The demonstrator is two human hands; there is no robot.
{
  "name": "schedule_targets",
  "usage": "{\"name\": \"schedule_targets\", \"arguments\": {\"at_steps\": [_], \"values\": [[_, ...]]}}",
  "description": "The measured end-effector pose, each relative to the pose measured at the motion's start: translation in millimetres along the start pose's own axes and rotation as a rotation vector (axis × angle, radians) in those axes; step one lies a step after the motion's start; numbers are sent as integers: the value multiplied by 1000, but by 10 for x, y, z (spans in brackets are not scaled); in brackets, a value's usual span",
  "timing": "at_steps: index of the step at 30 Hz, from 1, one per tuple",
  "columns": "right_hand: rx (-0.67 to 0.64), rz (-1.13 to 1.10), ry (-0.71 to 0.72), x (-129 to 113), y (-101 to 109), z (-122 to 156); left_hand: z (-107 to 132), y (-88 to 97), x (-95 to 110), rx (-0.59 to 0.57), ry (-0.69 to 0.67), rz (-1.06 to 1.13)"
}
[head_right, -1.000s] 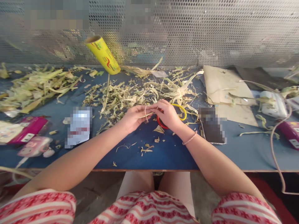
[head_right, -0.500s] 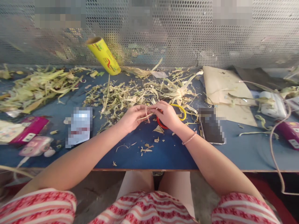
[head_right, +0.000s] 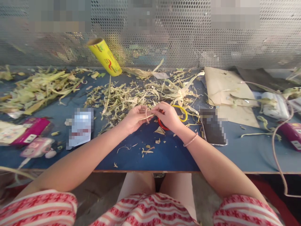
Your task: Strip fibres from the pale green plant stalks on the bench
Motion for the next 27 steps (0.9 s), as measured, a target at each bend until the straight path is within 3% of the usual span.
{"name": "schedule_targets", "arguments": {"at_steps": [13, 21, 27], "values": [[-37, 28, 21, 13, -52, 18, -11, 18, 35, -22, -163, -100], [-57, 85, 111, -54, 16, 55, -21, 30, 78, -57, -262, -154], [-144, 146, 390, -309, -31, 194, 20, -5, 127, -97, -392, -300]]}}
Point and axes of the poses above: each hand's wrist, its own z-axis away from the middle knuckle, its own y-axis out of the back of the hand, x = y × z, the point moved 5 cm from there along -z, towards the middle knuckle, and after that the axes turned 6 degrees about -y, right-handed, at the moved point
